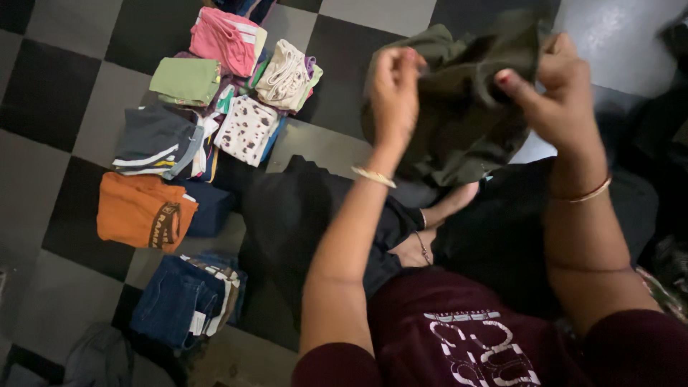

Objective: The person sits on a checkered floor and folds several garments one by one. They fold a light green cloth, a dark blue drawstring bag, a pair of blue jeans, and an olive green shirt, placing each folded item into a growing stack.

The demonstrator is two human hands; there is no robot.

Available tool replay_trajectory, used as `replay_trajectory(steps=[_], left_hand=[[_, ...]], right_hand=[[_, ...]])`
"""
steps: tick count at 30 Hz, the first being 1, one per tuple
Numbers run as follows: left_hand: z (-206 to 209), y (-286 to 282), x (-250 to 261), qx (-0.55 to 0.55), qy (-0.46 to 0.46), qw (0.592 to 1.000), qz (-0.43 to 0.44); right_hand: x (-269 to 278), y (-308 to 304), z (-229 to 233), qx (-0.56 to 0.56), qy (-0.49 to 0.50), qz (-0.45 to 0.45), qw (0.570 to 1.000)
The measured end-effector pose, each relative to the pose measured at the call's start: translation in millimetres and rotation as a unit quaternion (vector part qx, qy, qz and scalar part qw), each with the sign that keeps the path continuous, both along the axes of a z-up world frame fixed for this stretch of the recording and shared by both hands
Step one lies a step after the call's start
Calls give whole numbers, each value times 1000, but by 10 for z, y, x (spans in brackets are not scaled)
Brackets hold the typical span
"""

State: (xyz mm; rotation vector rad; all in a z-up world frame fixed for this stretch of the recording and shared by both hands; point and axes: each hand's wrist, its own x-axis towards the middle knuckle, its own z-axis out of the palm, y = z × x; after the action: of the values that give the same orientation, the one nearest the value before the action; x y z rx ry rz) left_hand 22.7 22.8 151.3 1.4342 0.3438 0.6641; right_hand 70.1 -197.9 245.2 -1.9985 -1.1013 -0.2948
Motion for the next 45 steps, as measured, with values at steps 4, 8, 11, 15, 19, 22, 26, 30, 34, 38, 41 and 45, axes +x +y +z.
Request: replay_trajectory(steps=[4, 8, 11, 15, 19, 22, 26, 30, 34, 38, 41, 45], left_hand=[[30, -559, -478, 223, -88, 970, -30], [-342, -634, -468, 392, 81, 904, -148], [-754, -610, -411, 397, 300, 844, -200], [-1179, -618, -231, 286, 341, 882, -154], [-1700, -714, 275, 285, 212, 927, -116], [-2222, -649, 550, 318, 182, 924, -113], [-2768, -505, 692, 343, 195, 914, -88], [-2957, -495, 844, 334, 184, 922, -65], [-2819, -437, 912, 300, 164, 932, -118], [-2024, -350, 690, 341, 227, 895, -175], [-1027, -147, 363, 288, 160, 913, -241], [155, 291, -54, 161, -26, 942, -293]], right_hand=[[110, -47, -53, 84, 126, -37, 988], [269, -188, -121, 242, 322, 18, 915], [292, -311, -167, 284, 370, 11, 884], [336, -310, -309, 245, 445, 85, 857], [273, -386, -638, 209, 481, 153, 837], [345, -600, -759, 295, 445, 169, 829], [442, -969, -652, 361, 403, 137, 830], [472, -882, -554, 345, 426, 94, 831], [589, -743, -520, 347, 434, 79, 828], [845, -681, -781, 372, 445, 70, 812], [1055, -684, -1111, 397, 455, 57, 795], [1231, -884, -1392, 389, 432, 37, 813]])
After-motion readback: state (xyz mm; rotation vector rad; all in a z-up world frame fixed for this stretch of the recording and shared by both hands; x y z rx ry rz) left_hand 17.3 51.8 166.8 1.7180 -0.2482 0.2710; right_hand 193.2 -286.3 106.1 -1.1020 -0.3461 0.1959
